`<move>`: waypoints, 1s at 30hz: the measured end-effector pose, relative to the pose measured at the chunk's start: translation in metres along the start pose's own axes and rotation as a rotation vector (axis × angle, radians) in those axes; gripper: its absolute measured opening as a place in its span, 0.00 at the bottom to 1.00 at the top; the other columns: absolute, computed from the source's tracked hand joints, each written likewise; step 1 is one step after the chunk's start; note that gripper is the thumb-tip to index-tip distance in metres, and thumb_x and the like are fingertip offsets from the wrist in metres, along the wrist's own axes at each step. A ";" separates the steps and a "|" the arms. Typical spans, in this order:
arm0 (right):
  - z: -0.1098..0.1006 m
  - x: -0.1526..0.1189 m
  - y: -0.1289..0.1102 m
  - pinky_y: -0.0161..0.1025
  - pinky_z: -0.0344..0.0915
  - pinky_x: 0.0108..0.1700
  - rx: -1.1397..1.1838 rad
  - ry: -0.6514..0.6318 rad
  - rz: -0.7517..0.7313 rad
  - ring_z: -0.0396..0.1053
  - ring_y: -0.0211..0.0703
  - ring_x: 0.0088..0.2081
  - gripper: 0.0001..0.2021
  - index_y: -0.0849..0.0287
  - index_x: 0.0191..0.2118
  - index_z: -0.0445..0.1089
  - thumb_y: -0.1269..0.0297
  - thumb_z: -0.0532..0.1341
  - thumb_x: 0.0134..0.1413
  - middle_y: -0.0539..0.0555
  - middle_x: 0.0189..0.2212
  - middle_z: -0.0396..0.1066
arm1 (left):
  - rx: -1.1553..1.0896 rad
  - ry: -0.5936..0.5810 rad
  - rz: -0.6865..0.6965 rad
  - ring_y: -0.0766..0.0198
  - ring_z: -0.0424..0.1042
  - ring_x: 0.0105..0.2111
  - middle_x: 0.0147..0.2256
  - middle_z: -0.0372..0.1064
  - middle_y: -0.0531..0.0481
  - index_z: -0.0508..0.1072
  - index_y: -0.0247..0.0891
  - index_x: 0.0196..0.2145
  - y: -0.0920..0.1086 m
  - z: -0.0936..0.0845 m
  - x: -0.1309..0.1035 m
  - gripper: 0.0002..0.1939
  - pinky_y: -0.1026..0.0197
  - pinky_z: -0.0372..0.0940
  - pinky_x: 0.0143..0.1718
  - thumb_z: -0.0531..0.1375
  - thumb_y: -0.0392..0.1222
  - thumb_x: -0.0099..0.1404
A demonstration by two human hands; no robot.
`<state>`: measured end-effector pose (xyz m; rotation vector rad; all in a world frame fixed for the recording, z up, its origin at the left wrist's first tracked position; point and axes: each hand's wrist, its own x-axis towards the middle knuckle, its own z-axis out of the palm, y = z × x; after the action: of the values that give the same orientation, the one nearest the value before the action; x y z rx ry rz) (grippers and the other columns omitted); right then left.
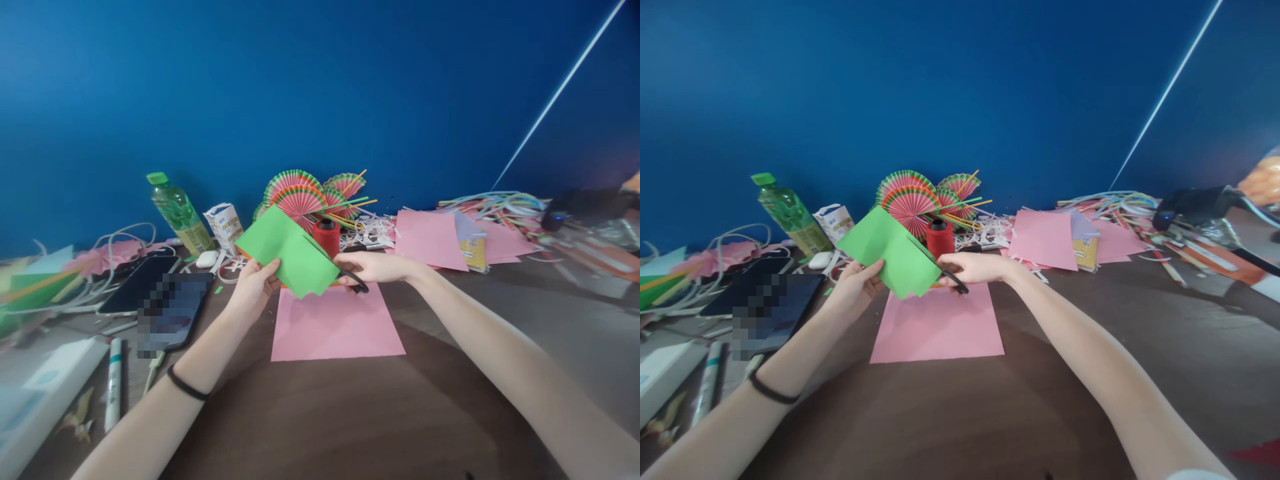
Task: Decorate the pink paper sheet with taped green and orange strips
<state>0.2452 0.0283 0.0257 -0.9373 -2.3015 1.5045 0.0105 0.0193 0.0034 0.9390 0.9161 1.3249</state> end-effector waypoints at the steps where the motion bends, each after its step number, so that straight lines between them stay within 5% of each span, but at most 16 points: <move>1: 0.000 0.000 -0.001 0.35 0.61 0.29 0.004 -0.010 -0.001 0.64 0.34 0.27 0.11 0.60 0.35 0.56 0.58 0.56 0.53 0.50 0.28 0.64 | 0.001 0.000 -0.003 0.62 0.74 0.30 0.34 0.75 0.46 0.70 0.34 0.35 0.000 0.000 0.000 0.11 0.60 0.71 0.34 0.61 0.31 0.51; 30: 0.005 0.005 0.000 0.33 0.61 0.26 0.012 0.052 -0.025 0.63 0.31 0.24 0.18 0.58 0.29 0.50 0.49 0.55 0.52 0.46 0.26 0.57 | 0.029 -0.081 -0.080 0.65 0.74 0.29 0.35 0.75 0.47 0.70 0.35 0.36 -0.009 0.001 -0.002 0.11 0.65 0.70 0.31 0.61 0.32 0.52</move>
<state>0.2390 0.0280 0.0225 -0.9300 -2.2578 1.4647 0.0150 0.0167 -0.0046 0.9621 0.9035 1.1998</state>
